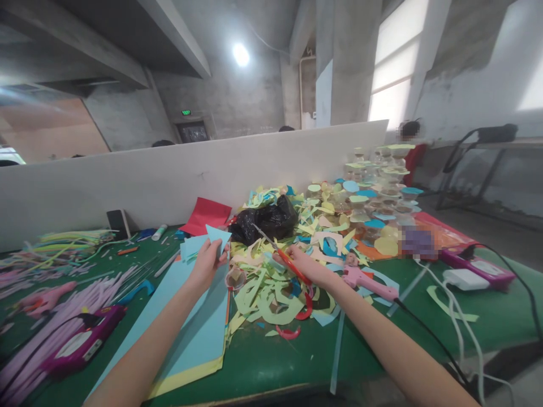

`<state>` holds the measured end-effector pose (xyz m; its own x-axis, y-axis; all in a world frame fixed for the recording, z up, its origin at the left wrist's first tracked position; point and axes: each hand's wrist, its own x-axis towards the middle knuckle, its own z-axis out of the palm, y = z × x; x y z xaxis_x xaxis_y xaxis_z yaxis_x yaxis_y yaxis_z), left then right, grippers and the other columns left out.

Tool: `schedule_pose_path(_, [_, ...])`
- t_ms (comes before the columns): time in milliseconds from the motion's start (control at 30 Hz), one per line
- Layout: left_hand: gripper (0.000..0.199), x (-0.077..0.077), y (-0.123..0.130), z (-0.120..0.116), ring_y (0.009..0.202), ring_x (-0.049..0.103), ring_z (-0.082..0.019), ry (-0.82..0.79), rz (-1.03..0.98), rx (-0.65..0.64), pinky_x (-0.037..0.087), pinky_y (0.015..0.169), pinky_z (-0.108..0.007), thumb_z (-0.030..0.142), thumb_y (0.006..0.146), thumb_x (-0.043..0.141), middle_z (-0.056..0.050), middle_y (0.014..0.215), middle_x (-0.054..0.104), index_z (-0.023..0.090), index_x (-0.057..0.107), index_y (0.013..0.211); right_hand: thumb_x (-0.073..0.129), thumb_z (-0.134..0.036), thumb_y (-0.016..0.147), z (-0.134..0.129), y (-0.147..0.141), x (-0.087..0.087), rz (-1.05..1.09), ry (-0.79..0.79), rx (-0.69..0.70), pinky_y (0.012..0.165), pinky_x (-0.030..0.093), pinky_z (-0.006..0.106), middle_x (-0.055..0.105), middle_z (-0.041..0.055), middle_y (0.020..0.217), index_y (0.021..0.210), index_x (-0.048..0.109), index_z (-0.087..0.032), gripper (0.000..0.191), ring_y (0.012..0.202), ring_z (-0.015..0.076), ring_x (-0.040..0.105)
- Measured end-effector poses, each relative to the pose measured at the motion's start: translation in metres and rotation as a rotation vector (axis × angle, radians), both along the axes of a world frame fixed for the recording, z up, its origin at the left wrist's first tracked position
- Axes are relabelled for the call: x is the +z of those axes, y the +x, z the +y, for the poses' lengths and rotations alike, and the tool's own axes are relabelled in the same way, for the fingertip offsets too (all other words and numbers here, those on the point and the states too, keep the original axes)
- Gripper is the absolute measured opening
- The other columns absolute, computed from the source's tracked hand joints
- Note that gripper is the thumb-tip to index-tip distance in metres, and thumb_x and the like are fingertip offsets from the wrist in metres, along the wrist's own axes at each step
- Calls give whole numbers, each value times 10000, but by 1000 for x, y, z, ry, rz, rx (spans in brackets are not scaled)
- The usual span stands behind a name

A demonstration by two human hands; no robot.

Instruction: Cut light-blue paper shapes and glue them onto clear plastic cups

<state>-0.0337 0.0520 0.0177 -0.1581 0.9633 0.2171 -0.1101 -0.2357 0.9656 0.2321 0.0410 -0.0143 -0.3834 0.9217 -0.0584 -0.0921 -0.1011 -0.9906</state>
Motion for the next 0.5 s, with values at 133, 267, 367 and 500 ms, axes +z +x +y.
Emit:
schedule_pose_path(133, [165,-11,-11,11,412,391,-45,-21,57,58,274,391,-169,295,708,545,46,632,564,197,428,770,749,-433,692,2,-1,0,-649,247,-214,487,294,234,540,-25,652,860,487,-205,386,546,133,453])
schedule_pose_path(267, [138,-17,-18,16,431,464,-77,-57,211,90,352,412,-200,269,699,512,22,647,605,202,420,776,599,-383,815,1,-3,2,-1025,439,-261,577,347,256,640,76,833,1018,487,-171,314,725,216,595])
schedule_pose_path(367, [126,-19,-21,17,476,537,-109,-73,263,85,403,440,-225,254,701,494,-7,676,634,196,430,793,593,-294,805,-2,-5,4,-1191,549,-275,634,360,270,642,129,914,1035,508,-143,289,864,267,607])
schedule_pose_path(500, [151,-20,-23,19,527,587,-132,-90,280,99,443,472,-245,259,719,474,-32,735,648,177,472,846,591,-310,827,-4,-5,2,-1210,555,-188,716,398,309,629,164,992,1007,550,-123,262,959,302,578])
